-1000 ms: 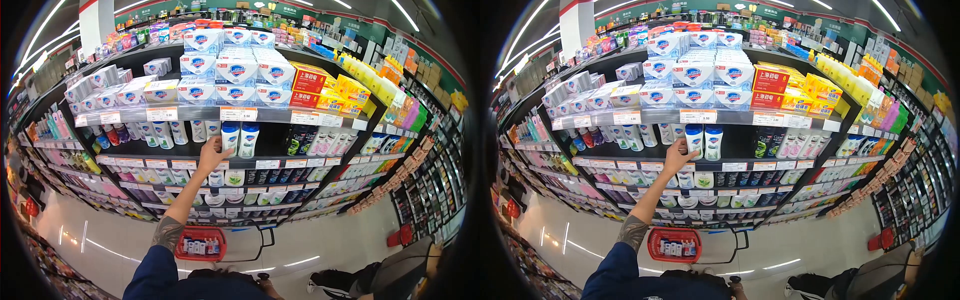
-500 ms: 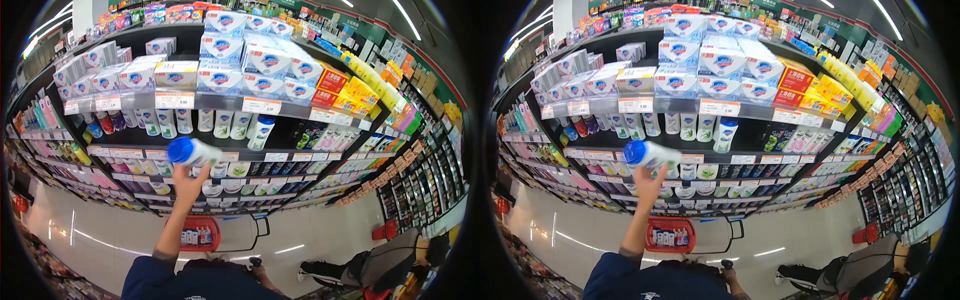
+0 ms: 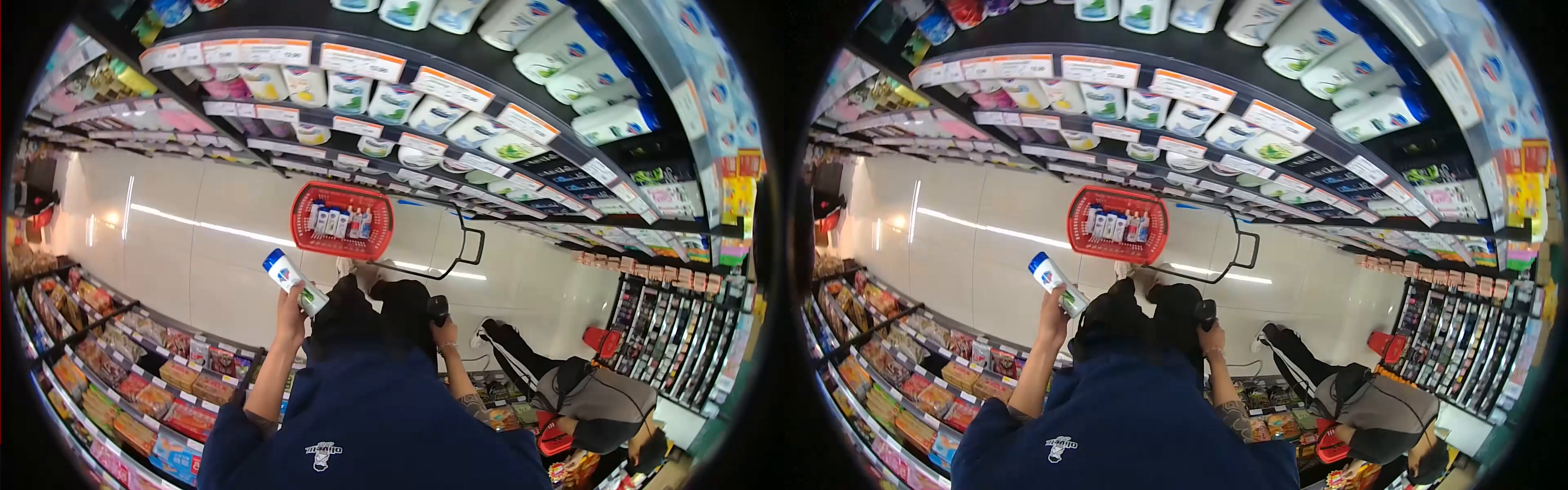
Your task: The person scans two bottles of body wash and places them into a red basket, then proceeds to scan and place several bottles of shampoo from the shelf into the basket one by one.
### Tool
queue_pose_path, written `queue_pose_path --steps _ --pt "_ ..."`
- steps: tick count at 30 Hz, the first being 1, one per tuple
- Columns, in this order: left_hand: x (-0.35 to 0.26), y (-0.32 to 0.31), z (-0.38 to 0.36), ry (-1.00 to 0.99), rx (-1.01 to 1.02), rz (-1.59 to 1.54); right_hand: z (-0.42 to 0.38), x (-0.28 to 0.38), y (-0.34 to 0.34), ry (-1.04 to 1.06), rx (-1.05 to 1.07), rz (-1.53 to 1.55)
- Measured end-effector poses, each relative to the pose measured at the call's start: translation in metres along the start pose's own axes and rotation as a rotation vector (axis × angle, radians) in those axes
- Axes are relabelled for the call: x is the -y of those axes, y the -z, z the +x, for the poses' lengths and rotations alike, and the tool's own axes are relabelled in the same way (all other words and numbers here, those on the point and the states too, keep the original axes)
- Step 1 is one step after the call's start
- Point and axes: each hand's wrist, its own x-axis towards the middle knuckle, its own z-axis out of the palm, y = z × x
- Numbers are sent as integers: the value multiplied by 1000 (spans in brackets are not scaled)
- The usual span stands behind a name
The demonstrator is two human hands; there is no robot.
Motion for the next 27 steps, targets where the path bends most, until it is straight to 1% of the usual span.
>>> queue_pose_path --steps 1,4,8,9,13,14,15,16,18,19,22,23,26,27 --pt "3 8 3 12 -23 71 0 10 6 27 18 0" --pt "14 19 13 59 -45 72 8 29 5 114 62 -8" --pt "16 3 17 26 -1 -170 13 75 11 239 121 29" --pt "12 -6 14 -7 2 -171 12 89 14 269 131 45" --pt "-16 -46 -13 -170 137 6 4 138 29 333 61 151" --pt "-28 -56 -21 -200 219 27 2 150 33 366 36 210" --pt "-42 -68 -33 -193 278 -69 -2 159 36 395 17 267" --pt "-56 -80 -45 -184 336 -165 -6 169 41 395 48 296" --pt "-85 -97 -64 -169 462 -253 -14 188 54 388 110 351" --pt "-95 -103 -70 -160 525 -299 -20 196 61 373 151 425" --pt "-110 -111 -77 -337 741 -341 -29 216 79 348 268 609" --pt "-119 -117 -84 -319 778 -364 -30 219 83 347 300 652" --pt "-130 -123 -98 -169 969 -570 -34 222 92 386 372 791" --pt "-125 -123 -92 -166 1162 -694 -37 223 96 405 390 840"
